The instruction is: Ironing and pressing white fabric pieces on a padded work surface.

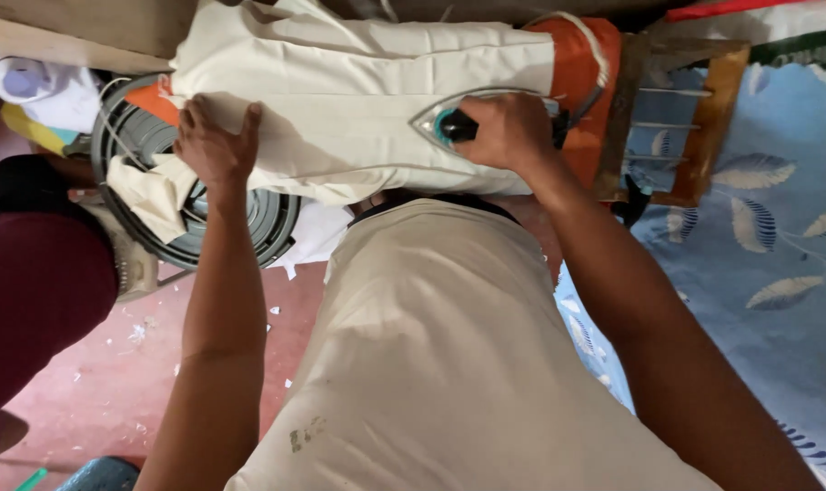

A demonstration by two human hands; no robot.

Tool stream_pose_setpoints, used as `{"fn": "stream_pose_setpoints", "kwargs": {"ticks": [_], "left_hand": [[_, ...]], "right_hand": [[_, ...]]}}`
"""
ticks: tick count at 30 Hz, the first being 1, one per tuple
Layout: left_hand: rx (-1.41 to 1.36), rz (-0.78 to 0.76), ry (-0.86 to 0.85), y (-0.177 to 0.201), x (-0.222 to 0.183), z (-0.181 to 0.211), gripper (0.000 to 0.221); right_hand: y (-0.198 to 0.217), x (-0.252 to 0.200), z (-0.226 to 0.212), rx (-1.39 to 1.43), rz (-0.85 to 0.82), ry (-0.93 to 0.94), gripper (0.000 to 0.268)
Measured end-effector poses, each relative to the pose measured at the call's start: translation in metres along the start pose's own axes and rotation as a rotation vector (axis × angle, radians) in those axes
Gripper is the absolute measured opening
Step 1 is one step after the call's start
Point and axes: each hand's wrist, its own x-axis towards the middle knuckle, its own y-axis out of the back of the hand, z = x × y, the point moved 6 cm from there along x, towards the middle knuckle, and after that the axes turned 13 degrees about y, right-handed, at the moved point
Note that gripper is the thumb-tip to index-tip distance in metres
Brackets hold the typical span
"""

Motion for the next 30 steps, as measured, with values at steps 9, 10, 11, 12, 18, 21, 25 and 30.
{"fn": "stream_pose_setpoints", "kwargs": {"ticks": [9,10,11,12,18,21,25,30], "left_hand": [[0.018,-0.142,0.137,-0.022,-0.001,-0.012,0.094],[0.014,-0.141,0.125,-0.02,-0.001,-0.011,0.095],[0.009,-0.142,0.112,-0.02,-0.002,-0.009,0.096],[0.002,-0.147,0.101,-0.024,0.002,-0.009,0.096],[0.083,-0.207,0.147,-0.036,0.002,-0.018,0.097],[0.146,-0.236,0.178,-0.026,0.001,-0.013,0.096],[0.026,-0.188,0.119,-0.008,0.0,0.006,0.101],[0.038,-0.216,0.13,-0.008,0.0,0.005,0.102]], "right_hand": [[-0.03,0.055,-0.051,0.1,-0.209,0.038,0.035],[-0.034,0.062,-0.06,0.141,-0.229,0.06,0.037],[-0.038,0.069,-0.067,0.183,-0.248,0.08,0.04],[-0.037,0.075,-0.071,0.179,-0.246,0.066,0.04],[-0.039,0.075,-0.077,0.215,-0.25,0.092,0.044],[-0.039,0.059,-0.054,0.206,-0.312,0.034,0.048],[-0.011,0.024,-0.014,0.08,-0.199,-0.003,0.032],[0.01,-0.021,0.04,-0.004,-0.272,-0.048,0.039]]}}
